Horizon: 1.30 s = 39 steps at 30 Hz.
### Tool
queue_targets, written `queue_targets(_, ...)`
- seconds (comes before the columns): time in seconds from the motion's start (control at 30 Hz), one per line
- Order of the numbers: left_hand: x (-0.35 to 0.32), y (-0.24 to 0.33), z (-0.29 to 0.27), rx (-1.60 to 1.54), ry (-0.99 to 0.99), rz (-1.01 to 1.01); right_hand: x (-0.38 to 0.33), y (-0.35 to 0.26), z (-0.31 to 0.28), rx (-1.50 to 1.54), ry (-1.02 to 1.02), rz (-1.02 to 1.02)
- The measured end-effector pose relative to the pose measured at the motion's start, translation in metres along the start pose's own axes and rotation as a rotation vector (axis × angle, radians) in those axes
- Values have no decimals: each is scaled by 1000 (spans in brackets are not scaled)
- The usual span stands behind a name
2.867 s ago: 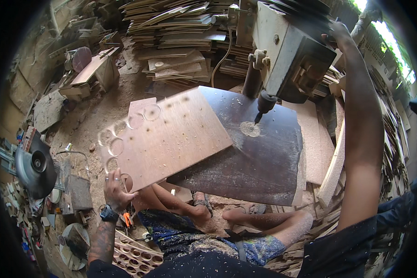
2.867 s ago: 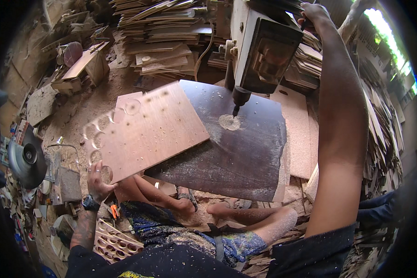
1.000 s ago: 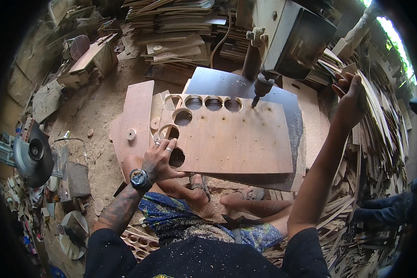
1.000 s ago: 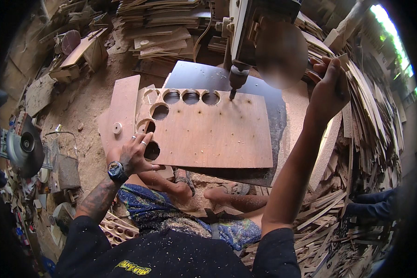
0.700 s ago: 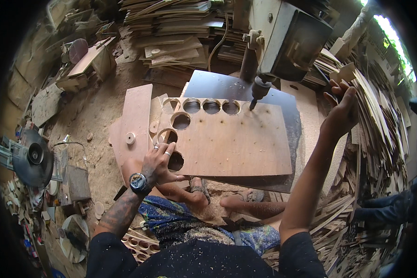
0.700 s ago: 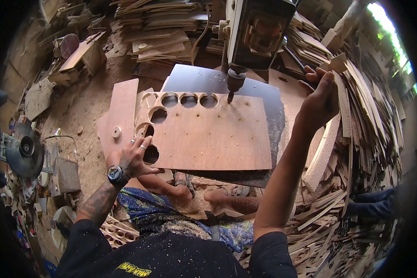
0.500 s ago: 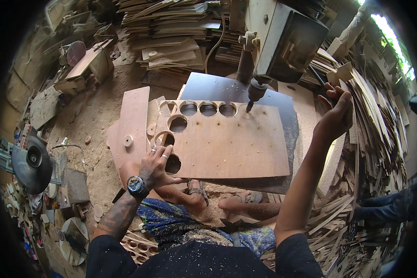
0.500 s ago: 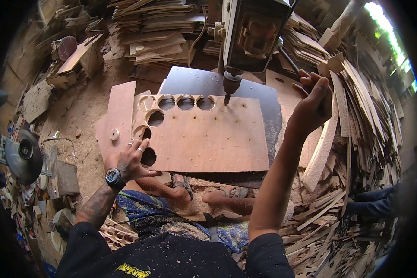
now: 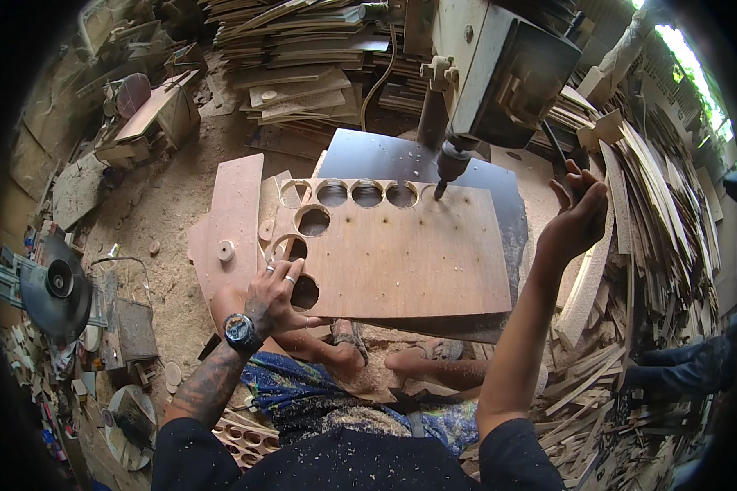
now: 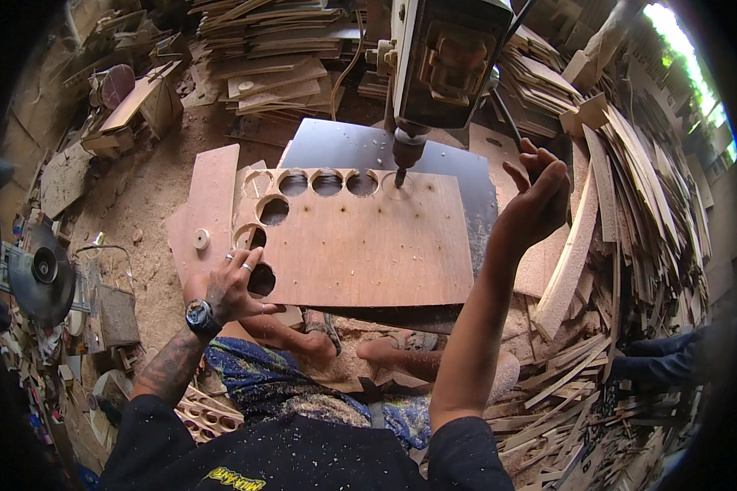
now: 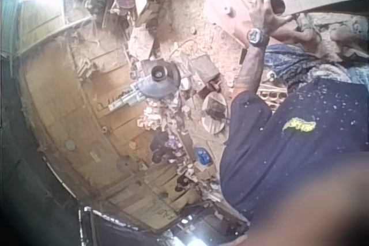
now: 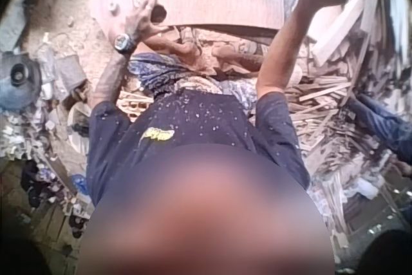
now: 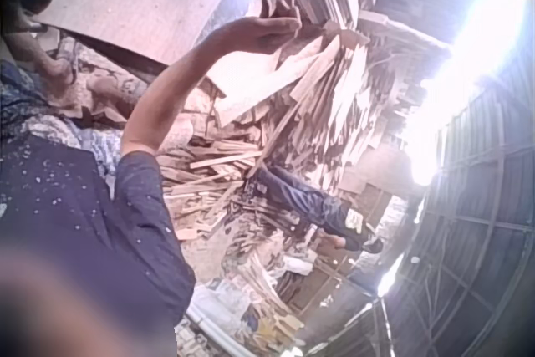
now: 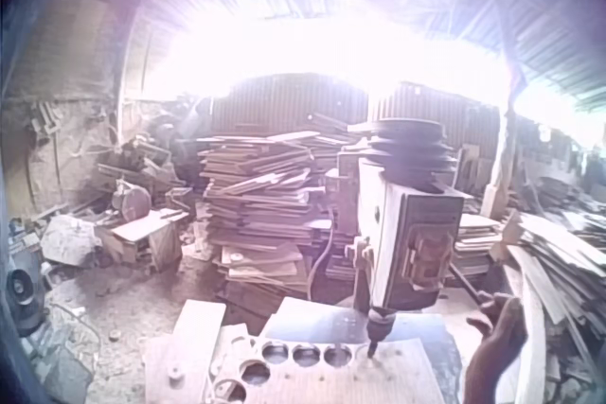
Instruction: The person uses a drill press to cut multiple circular holes in a rectangular wooden board. They position the board under the drill, operate the lever to lower the drill bit, and move the board to drill a series of holes in a grid pattern.
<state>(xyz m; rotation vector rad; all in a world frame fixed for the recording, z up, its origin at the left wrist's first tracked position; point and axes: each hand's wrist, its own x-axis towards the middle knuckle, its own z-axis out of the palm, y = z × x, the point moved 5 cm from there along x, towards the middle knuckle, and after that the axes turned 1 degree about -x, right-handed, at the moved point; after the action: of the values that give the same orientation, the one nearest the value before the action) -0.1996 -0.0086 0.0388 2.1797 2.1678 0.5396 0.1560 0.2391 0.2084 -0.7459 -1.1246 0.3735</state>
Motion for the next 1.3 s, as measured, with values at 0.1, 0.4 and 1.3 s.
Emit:
queue_targets(0.1,0,0,0,6,6,10,-2,1,0,-1,-1,-24)
queue_targets(0.4,0,-2,3,1,-4,-5,83,-45,27,-219,-96,-92)
queue_targets(1.3,-170,-132,-61,117,129,-429,293,39,182,-594,-641,334)
